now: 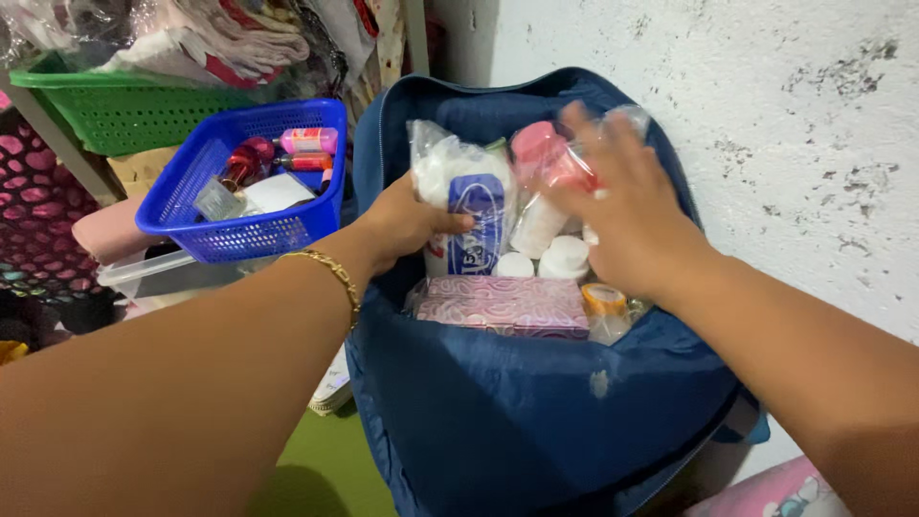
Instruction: The person wraps cosmetic boxes and bottles in plastic bags and places them into a blue tote bag on a suitcase. They then open a zippered wallet pouch, remove stacks of papers and receipts from it, and set the papers on the suitcase.
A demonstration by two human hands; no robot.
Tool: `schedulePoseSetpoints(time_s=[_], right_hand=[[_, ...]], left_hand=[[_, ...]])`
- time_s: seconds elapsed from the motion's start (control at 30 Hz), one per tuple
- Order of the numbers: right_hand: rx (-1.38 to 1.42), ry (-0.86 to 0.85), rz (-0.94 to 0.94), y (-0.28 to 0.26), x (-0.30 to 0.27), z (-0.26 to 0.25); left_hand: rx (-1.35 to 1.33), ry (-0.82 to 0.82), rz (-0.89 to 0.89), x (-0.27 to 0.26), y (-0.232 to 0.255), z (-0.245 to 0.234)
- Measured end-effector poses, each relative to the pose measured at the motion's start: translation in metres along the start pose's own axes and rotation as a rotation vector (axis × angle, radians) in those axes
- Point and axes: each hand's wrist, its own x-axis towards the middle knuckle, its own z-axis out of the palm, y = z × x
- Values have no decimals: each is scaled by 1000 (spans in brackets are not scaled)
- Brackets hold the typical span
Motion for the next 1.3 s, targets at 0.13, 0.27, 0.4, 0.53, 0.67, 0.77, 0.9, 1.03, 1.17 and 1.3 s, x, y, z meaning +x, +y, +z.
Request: schedulePoseSetpoints(time_s=[0.13,0.27,0.4,0.53,0.67,0.77,0.9,1.03,1.17,1.3], right_hand=[[49,-603,225,-13,3,-7],[98,-616,226,-16,3,-9],[119,-437,178,-18,-1,-8],[357,-280,159,-24,3,-6],[317,-305,99,-24,4,-5],[356,-267,130,-20,10,-5],[309,-362,92,-23,20,-6],[267,-461,-19,-35,21,-11],[252,-653,196,-49,28,-19],[272,-766,367,-58,36,-14]], left_hand=[[300,171,-69,-13,22,9],[520,383,-304,-20,46,27],[704,715,193,-17,37,31],[837,863,474,24,23,-2],[913,824,397,81,26,-49],[838,572,336,108,26,-78],[686,350,-66,143,32,-81],[434,276,-177,171,49,-75],[-367,157,173,173,72,-70],[-414,108,205,145,81,-61]])
